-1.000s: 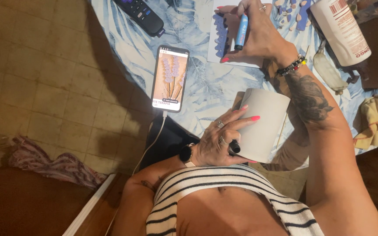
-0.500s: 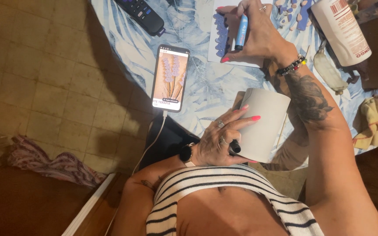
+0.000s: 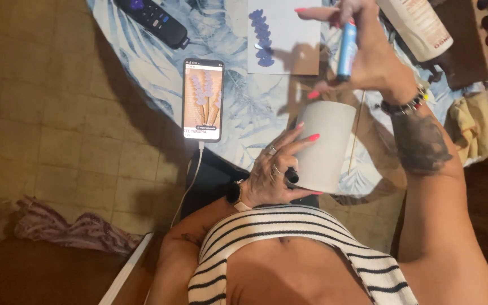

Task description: Painting floral patterns on paper and marking a cylindrical object with a pen

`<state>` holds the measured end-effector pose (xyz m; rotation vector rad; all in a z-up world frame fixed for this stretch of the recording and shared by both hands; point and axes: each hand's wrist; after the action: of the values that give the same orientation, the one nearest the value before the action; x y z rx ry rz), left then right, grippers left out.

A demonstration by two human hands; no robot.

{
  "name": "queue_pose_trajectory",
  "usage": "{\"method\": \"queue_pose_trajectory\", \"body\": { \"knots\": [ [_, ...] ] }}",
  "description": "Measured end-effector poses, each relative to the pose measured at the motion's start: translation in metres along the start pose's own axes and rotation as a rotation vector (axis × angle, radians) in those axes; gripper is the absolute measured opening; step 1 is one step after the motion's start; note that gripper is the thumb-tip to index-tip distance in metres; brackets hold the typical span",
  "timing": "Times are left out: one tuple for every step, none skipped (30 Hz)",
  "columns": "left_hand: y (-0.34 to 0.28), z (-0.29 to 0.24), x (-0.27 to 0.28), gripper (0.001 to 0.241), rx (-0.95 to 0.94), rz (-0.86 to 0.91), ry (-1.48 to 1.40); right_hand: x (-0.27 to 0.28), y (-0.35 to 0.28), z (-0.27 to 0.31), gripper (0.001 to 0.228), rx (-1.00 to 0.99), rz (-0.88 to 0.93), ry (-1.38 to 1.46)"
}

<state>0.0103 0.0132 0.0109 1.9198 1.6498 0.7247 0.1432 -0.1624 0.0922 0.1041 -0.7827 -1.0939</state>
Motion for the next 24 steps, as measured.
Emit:
{"method": "queue_pose_trajectory", "body": {
  "knots": [
    [-0.001, 0.001, -0.001, 0.049, -0.016, -0.008, 0.024, 0.002, -0.006, 0.007, 0.067, -0.012, -0.003, 0.047],
    [-0.003, 0.002, -0.001, 0.050, -0.031, -0.017, 0.047, 0.005, -0.012, 0.014, 0.068, -0.024, -0.005, 0.094],
    [-0.003, 0.002, -0.002, 0.050, -0.032, -0.014, 0.044, 0.007, -0.022, 0.014, 0.068, -0.026, -0.008, 0.091],
    [-0.004, 0.003, -0.002, 0.050, -0.027, -0.021, 0.038, 0.008, -0.033, 0.014, 0.069, -0.011, -0.013, 0.079],
    [-0.004, 0.003, -0.002, 0.050, -0.023, -0.027, 0.031, 0.010, -0.045, 0.014, 0.070, 0.002, -0.019, 0.065],
    [-0.005, 0.003, -0.003, 0.050, -0.024, -0.022, 0.027, 0.008, -0.053, 0.019, 0.070, -0.001, -0.024, 0.062],
    [-0.006, 0.003, -0.004, 0.050, -0.024, -0.028, 0.020, 0.006, -0.060, 0.024, 0.074, -0.004, -0.024, 0.032],
    [-0.006, 0.004, -0.005, 0.051, -0.023, -0.033, 0.014, 0.005, -0.067, 0.028, 0.078, -0.007, -0.024, 0.002],
    [-0.005, 0.003, -0.005, 0.051, -0.025, -0.030, 0.011, 0.003, -0.073, 0.034, 0.078, -0.008, -0.028, -0.001],
    [-0.004, 0.002, -0.004, 0.049, -0.021, -0.024, 0.002, 0.001, -0.078, 0.039, 0.076, -0.030, -0.038, -0.085],
    [-0.003, 0.001, -0.004, 0.048, -0.015, -0.018, -0.004, -0.001, -0.083, 0.043, 0.075, -0.052, -0.046, -0.167],
    [-0.003, 0.000, -0.004, 0.048, -0.015, -0.015, -0.006, -0.003, -0.087, 0.045, 0.075, -0.054, -0.048, -0.167],
    [-0.003, 0.000, -0.004, 0.049, -0.018, -0.020, -0.004, -0.005, -0.091, 0.046, 0.072, -0.107, -0.050, -0.137],
    [-0.003, 0.000, -0.004, 0.050, -0.022, -0.024, -0.002, -0.007, -0.095, 0.047, 0.069, -0.160, -0.052, -0.107],
    [-0.003, 0.000, -0.004, 0.050, -0.021, -0.022, -0.003, -0.007, -0.103, 0.042, 0.069, -0.162, -0.053, -0.107],
    [-0.002, 0.000, -0.004, 0.050, -0.023, -0.023, -0.002, -0.007, -0.110, 0.037, 0.075, -0.155, -0.105, -0.186],
    [-0.002, -0.001, -0.003, 0.050, -0.024, -0.022, -0.001, -0.008, -0.118, 0.033, 0.082, -0.151, -0.158, -0.266],
    [-0.003, -0.001, -0.004, 0.050, -0.021, -0.019, -0.003, -0.008, -0.114, 0.038, 0.082, -0.154, -0.160, -0.265],
    [-0.003, 0.000, -0.005, 0.050, -0.022, -0.028, -0.008, -0.008, -0.108, 0.043, 0.074, -0.156, -0.120, -0.235],
    [-0.004, 0.001, -0.005, 0.051, -0.023, -0.037, -0.014, -0.008, -0.103, 0.048, 0.066, -0.157, -0.080, -0.205],
    [-0.004, 0.002, -0.005, 0.051, -0.023, -0.036, -0.014, -0.008, -0.102, 0.050, 0.066, -0.158, -0.082, -0.205],
    [-0.004, 0.002, -0.005, 0.051, -0.028, -0.036, -0.012, -0.008, -0.101, 0.052, 0.068, -0.159, -0.076, -0.226],
    [-0.004, 0.002, -0.005, 0.051, -0.034, -0.038, -0.009, -0.008, -0.100, 0.053, 0.071, -0.160, -0.068, -0.247],
    [-0.003, 0.002, -0.005, 0.051, -0.033, -0.039, -0.008, -0.009, -0.100, 0.053, 0.071, -0.160, -0.068, -0.246]
  ]
}}
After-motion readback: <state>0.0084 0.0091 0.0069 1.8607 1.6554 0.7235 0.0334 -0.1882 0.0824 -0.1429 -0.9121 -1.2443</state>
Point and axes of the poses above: each hand's wrist, its own y-axis towards the middle knuckle, its own x-axis out of the back of the hand, z = x × y, and after that the axes turned 15 degrees about -z, right-handed
